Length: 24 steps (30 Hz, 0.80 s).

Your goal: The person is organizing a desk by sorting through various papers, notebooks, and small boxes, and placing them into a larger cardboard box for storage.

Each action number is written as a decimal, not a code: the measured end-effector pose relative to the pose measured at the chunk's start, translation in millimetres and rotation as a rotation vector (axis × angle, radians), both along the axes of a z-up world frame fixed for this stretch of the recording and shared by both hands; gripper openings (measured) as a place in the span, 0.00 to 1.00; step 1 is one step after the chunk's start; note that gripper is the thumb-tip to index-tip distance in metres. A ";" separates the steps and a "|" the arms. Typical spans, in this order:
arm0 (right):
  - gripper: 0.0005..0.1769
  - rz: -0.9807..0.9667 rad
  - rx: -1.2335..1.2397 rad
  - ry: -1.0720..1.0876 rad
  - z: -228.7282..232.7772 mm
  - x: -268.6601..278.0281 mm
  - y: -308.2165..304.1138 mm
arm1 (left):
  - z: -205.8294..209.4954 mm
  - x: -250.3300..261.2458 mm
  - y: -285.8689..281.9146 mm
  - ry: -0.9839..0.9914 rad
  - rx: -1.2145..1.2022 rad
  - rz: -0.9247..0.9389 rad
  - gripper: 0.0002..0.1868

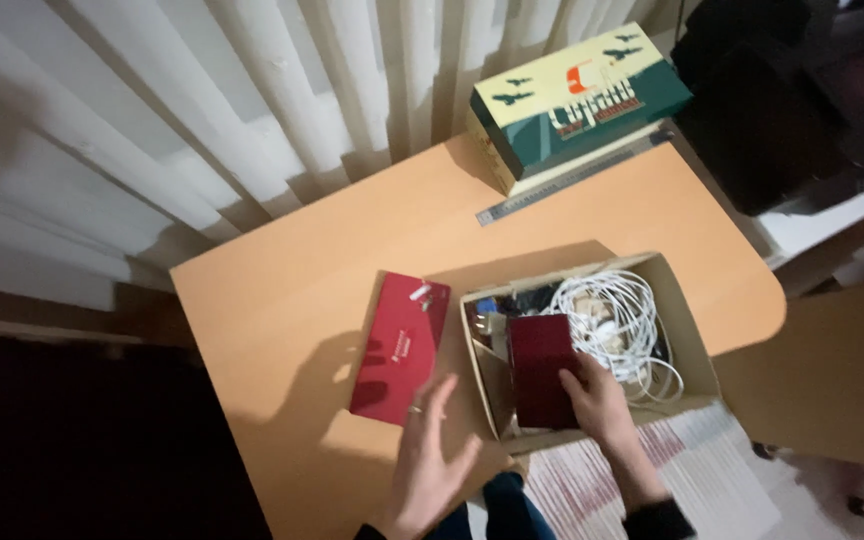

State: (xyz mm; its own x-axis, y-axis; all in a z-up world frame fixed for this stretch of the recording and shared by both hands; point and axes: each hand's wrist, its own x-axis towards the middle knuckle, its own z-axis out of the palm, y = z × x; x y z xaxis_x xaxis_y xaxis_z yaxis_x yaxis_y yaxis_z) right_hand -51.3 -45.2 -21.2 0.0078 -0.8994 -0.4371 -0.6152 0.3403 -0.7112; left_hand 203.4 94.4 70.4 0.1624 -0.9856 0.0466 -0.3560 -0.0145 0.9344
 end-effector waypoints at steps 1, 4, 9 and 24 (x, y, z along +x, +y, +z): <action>0.26 0.124 0.050 0.101 -19.7 -10.1 -7.5 | -5.4 -0.1 0.1 -0.004 0.001 0.075 0.38; 0.25 0.277 0.115 0.236 -23.6 0.1 -15.0 | -19.3 12.8 -5.2 -0.065 0.050 0.202 0.32; 0.27 0.371 0.146 0.361 -29.4 26.2 -0.8 | -73.5 50.4 -11.5 -0.291 0.196 0.411 0.28; 0.32 0.541 0.197 0.920 64.9 61.8 26.3 | -107.3 51.7 -59.0 -0.959 0.658 0.206 0.79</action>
State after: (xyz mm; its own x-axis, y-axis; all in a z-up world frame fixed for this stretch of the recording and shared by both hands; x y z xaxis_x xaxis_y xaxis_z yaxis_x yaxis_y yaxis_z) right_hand 10.5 -18.9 43.6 -0.0222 -0.7889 -0.6141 -0.9876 -0.0783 0.1363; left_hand 255.1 35.4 -36.9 0.4964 -0.8248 -0.2707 -0.8428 -0.5327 0.0774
